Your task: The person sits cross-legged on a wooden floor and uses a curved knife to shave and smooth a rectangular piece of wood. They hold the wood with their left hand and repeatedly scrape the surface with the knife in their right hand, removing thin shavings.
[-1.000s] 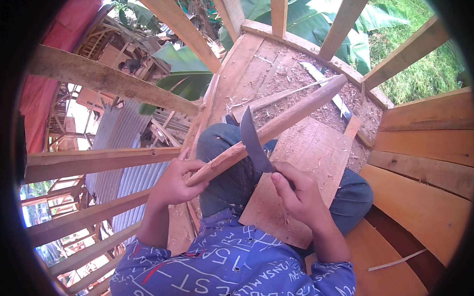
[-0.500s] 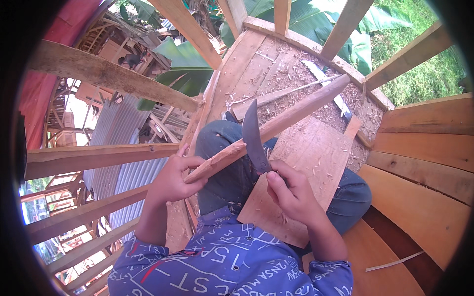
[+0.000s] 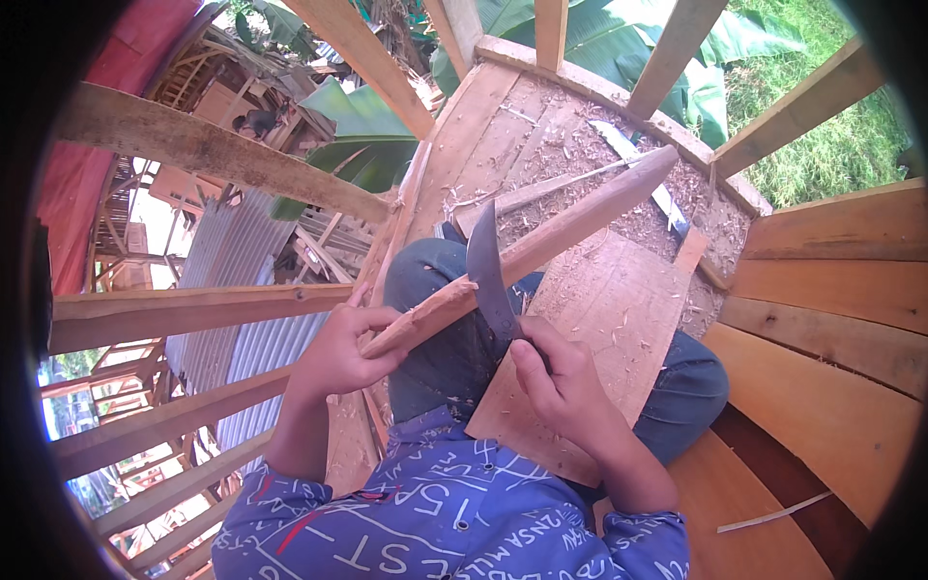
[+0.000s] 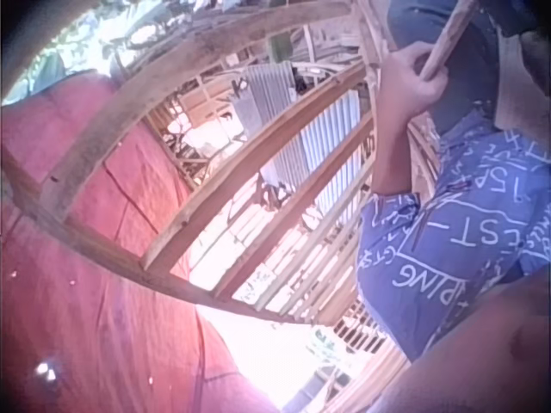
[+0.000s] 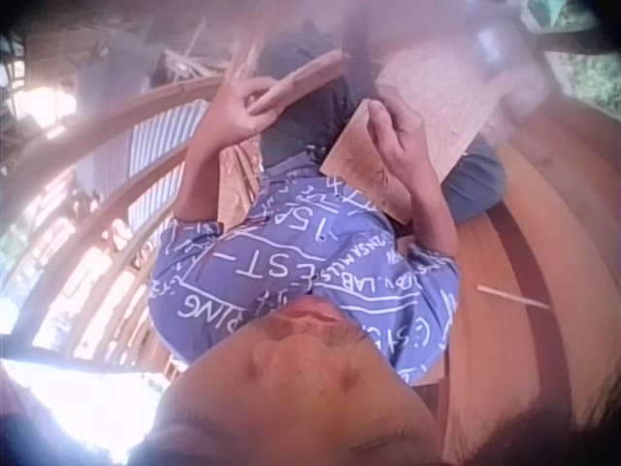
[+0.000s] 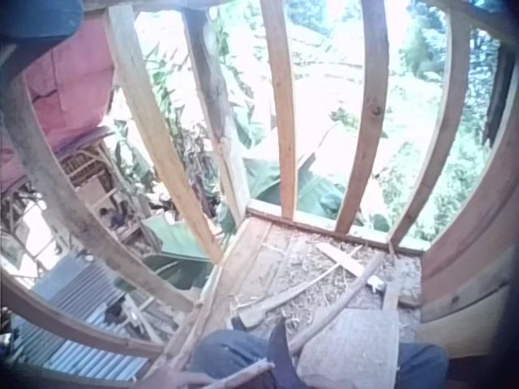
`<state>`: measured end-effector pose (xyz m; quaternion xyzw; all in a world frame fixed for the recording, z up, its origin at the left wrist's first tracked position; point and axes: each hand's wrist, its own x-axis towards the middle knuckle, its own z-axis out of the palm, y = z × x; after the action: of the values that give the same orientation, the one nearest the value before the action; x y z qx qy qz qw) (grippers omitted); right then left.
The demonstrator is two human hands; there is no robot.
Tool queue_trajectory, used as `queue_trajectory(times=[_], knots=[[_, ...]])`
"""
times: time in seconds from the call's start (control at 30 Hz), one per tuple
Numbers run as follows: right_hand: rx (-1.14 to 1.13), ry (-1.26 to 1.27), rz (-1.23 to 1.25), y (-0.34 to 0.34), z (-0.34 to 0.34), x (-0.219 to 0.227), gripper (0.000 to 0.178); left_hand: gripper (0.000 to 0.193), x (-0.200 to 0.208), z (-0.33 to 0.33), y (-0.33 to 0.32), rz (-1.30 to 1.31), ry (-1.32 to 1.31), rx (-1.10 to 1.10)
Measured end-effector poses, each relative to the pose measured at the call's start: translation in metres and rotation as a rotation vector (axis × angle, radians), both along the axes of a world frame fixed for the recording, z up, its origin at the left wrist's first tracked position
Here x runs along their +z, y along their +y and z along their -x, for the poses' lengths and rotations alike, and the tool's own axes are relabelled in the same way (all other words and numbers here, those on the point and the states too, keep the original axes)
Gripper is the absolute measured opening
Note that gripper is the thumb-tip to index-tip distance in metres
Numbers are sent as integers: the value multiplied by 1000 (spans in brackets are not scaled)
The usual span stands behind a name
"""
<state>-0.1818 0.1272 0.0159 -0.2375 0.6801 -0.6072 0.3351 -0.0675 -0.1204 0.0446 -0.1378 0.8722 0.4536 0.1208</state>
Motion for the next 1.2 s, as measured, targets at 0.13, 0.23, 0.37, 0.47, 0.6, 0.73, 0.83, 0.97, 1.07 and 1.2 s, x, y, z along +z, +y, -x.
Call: queue_trajectory(times=[0.13,0.23,0.37,0.47,0.6,0.73,0.83,0.97,1.07,1.2], knots=[[-100,-122,27,11,17,3,25,27,-1,-4,4,-2,27,35],[-78,-69,-43,9,14,5,24,28,2,-2,5,4,11,29],[-62,-112,30,9,11,4,23,30,2,-1,0,-9,-37,4],[-309,-304,204,15,19,7,24,31,0,-4,3,3,15,14],[-21,-2,5,3,1,1,26,30,0,-2,2,1,-16,10],[-232,-125,76,14,26,9,26,27,2,-3,4,8,20,18],[15,18,-18,8,1,-3,21,25,1,2,5,7,14,-2],[86,23,-34,5,9,6,22,24,3,-2,3,-3,-25,24],[162,-290,7,11,18,9,24,24,1,-3,5,-2,24,32],[278,-736,175,20,31,6,28,25,2,-1,4,1,4,23]])
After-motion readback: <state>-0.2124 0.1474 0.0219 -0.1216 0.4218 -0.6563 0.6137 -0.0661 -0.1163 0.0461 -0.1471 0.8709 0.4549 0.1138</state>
